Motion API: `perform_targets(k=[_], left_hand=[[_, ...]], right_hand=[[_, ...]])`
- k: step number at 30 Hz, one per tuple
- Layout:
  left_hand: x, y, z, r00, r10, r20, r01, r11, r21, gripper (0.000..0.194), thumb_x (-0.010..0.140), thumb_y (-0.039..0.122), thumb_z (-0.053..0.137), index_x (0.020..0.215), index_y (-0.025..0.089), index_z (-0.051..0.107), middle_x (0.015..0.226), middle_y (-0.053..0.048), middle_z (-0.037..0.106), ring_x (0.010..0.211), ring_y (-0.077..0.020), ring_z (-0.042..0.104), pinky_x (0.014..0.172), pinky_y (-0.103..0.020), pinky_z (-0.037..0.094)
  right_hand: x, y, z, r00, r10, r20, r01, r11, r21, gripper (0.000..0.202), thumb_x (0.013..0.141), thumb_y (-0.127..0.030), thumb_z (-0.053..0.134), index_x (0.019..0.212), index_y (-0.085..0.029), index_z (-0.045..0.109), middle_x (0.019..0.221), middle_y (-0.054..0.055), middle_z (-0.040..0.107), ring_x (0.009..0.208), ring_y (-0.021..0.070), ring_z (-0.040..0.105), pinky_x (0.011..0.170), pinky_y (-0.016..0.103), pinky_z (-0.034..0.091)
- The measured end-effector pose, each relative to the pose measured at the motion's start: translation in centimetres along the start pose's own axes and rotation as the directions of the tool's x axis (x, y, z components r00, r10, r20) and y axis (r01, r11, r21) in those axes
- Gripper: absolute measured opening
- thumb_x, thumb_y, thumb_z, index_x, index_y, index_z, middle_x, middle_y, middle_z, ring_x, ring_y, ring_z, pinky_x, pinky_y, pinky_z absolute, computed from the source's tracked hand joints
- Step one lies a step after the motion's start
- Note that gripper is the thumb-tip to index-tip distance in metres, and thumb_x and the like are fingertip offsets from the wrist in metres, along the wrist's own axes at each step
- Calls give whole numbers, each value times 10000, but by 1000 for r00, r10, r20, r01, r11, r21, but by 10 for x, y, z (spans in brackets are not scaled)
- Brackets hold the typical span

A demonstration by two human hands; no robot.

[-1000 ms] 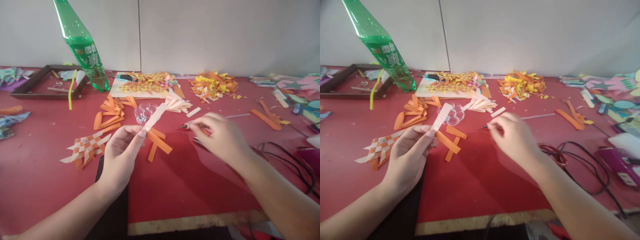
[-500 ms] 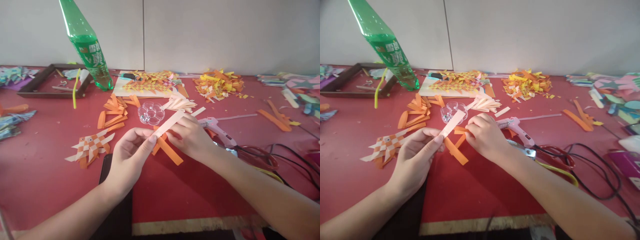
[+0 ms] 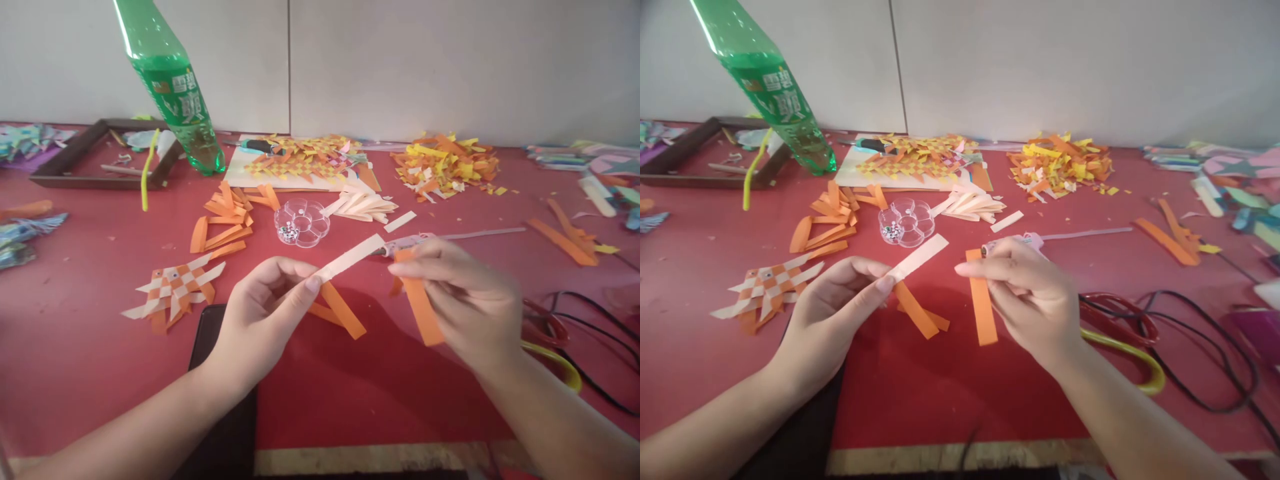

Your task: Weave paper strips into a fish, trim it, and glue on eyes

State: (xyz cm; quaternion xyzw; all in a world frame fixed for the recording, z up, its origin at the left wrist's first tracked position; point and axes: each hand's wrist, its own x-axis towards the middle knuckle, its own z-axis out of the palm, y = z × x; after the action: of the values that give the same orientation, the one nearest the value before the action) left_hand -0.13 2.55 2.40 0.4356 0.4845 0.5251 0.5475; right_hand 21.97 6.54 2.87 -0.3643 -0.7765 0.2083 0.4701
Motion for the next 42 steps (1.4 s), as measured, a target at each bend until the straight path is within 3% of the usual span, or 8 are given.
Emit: perform_targets(k=[4, 10, 17, 20, 26, 33, 38, 42], left_hand=[[-4, -1, 0, 999, 47, 16, -49, 982, 184, 42, 873, 263, 671, 837, 241, 675, 764, 24, 689, 692, -90, 644, 639, -148, 521], [-10, -5, -1, 994, 102, 41, -109, 937, 332, 24, 869, 275, 664, 859, 262, 682, 781, 2, 693, 654, -129, 630, 636, -227, 534], [-9, -5, 1, 995, 84, 56, -98, 937, 336, 49, 861, 281, 666, 864, 238, 689, 806, -27, 705, 684, -158, 659, 627, -259, 553], [-9, -6, 0, 994, 89, 58, -104, 927, 361, 56, 869, 289, 657, 872, 245, 691, 817, -23, 707, 702, -156, 659, 634, -254, 538], [-9, -7, -2, 995, 84, 62, -101, 922, 373, 71, 876, 297, 646, 879, 242, 690, 793, -21, 693, 692, -157, 643, 594, -246, 506], [-9, -6, -1, 993, 77, 93, -106, 927, 360, 54, 883, 291, 643, 880, 255, 683, 798, 3, 696, 687, -128, 643, 623, -211, 504], [-10, -7, -1, 993, 42, 108, -77, 936, 344, 50, 889, 310, 641, 885, 275, 676, 845, 14, 709, 743, -127, 666, 661, -201, 523], [-10, -6, 0, 995, 29, 99, -59, 946, 319, 48, 883, 314, 650, 884, 275, 678, 855, 18, 716, 743, -120, 670, 661, -187, 530]], right_hand=[[-5, 1, 0, 998, 15, 66, -22, 993, 117, 336, 946, -161, 494, 1019, -379, 739, 890, 36, 627, 796, 176, 603, 601, 315, 455], [-10, 3, -3, 999, 29, 36, -34, 988, 150, 349, 956, -197, 494, 1071, -430, 727, 1005, 52, 582, 913, 214, 580, 704, 364, 483], [-9, 1, 0, 996, 0, 89, -13, 988, 151, 374, 946, -168, 497, 1081, -432, 725, 975, 56, 519, 868, 197, 537, 682, 356, 481], [-9, 0, 2, 999, -12, 46, 5, 987, 161, 371, 929, -159, 521, 1055, -435, 734, 1005, 56, 477, 907, 200, 536, 734, 377, 505], [-8, 0, 2, 999, 4, 35, -10, 985, 171, 258, 927, -260, 558, 943, -415, 763, 1018, 66, 501, 891, 210, 551, 772, 428, 547], [-8, 4, 3, 988, -46, 148, 8, 969, 247, 317, 942, -191, 515, 1032, -388, 746, 1057, 65, 585, 967, 203, 590, 812, 415, 547], [-11, -1, 4, 971, -38, 238, -30, 960, 277, 393, 910, -86, 506, 1093, -359, 721, 1074, 43, 623, 941, 174, 642, 704, 313, 548], [-11, -6, 4, 956, -13, 293, -63, 966, 250, 377, 890, -71, 481, 1062, -304, 722, 1039, 44, 643, 894, 167, 660, 712, 313, 560]])
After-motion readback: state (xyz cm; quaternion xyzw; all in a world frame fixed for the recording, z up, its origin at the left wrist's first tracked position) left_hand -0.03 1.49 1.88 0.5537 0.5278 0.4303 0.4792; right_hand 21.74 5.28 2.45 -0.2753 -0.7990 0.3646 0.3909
